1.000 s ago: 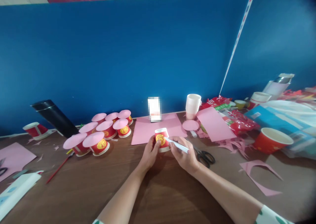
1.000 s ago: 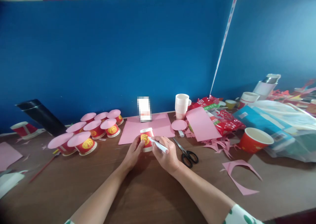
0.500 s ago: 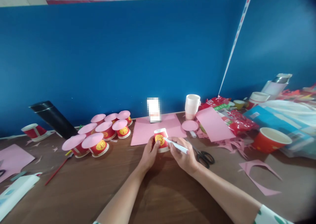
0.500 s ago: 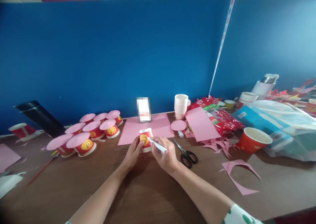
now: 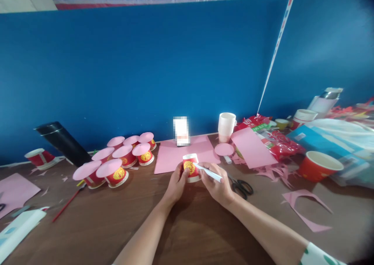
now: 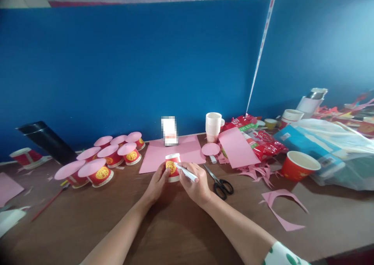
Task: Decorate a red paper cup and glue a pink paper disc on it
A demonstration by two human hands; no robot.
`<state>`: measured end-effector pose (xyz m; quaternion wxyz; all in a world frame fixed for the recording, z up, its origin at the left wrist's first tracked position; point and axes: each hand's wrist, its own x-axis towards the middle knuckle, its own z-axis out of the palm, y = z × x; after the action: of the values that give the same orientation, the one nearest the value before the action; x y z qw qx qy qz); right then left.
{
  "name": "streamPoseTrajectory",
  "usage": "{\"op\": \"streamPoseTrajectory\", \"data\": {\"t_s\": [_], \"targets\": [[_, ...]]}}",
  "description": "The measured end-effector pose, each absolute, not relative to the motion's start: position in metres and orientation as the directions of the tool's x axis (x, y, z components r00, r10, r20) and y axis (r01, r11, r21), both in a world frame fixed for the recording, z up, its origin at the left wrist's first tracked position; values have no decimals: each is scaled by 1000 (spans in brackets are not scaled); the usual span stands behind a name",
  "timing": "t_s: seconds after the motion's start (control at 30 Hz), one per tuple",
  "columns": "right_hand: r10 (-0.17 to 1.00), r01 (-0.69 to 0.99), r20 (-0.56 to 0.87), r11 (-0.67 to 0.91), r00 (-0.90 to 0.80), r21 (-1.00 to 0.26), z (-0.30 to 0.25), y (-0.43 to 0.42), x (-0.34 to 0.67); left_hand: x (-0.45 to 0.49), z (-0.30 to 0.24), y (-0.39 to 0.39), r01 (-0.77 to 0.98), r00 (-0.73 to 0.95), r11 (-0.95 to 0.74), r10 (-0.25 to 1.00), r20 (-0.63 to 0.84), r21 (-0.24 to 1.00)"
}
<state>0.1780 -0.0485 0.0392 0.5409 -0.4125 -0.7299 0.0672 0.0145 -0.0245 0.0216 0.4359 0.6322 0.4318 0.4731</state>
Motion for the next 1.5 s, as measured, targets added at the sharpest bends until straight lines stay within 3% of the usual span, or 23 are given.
{"op": "streamPoseTrajectory", "data": {"t_s": [1.5], "targets": [[692,527,722,621,-22,-580,40,-47,181,13,15,-22,156,136,-229,968,209,961]]}}
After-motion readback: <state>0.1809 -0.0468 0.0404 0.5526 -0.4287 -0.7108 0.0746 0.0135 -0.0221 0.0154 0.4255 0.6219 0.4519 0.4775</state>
